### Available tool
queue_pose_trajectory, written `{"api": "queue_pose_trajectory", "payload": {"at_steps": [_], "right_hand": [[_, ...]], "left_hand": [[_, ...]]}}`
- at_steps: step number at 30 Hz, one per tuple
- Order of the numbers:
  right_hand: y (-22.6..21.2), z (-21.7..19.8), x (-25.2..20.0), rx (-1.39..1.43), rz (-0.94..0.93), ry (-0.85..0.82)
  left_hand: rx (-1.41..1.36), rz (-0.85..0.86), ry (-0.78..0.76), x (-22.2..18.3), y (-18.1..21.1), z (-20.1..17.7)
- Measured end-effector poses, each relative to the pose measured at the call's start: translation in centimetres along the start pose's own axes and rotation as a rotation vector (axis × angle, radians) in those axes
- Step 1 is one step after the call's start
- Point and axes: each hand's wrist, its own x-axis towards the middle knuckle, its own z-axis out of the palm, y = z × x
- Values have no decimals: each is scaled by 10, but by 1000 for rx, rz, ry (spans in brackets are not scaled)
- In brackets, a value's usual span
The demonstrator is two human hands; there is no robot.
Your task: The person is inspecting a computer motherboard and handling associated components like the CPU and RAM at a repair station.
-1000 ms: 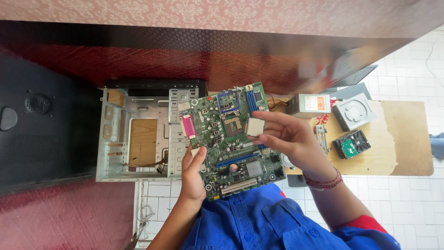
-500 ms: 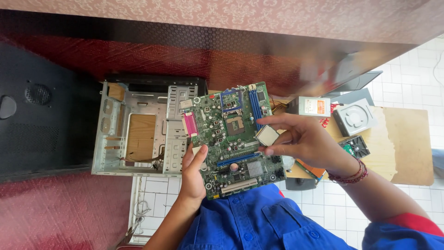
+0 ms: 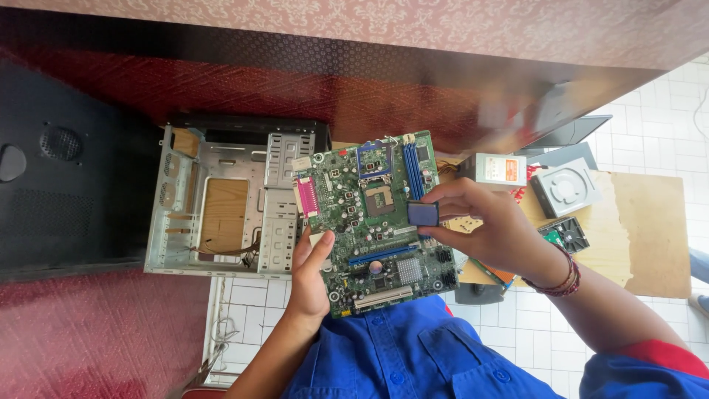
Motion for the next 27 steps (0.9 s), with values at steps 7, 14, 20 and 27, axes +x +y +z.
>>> {"api": "queue_pose_trajectory", "payload": {"at_steps": [7,14,20,27], "right_hand": [[0,-1,-6,194,-98,97],[-7,-7,-11,124,-92,179],[-21,-8,-15,-390,-337,278],[-24,4,-27,-550,-503,412]], "left_hand": [[-17,20,0,0,-10,-3],[-40,22,-6,-2,-13,5],[-22,10,-22,-8,-16,4],[-30,-21,-38,-7,-26,-3]]}}
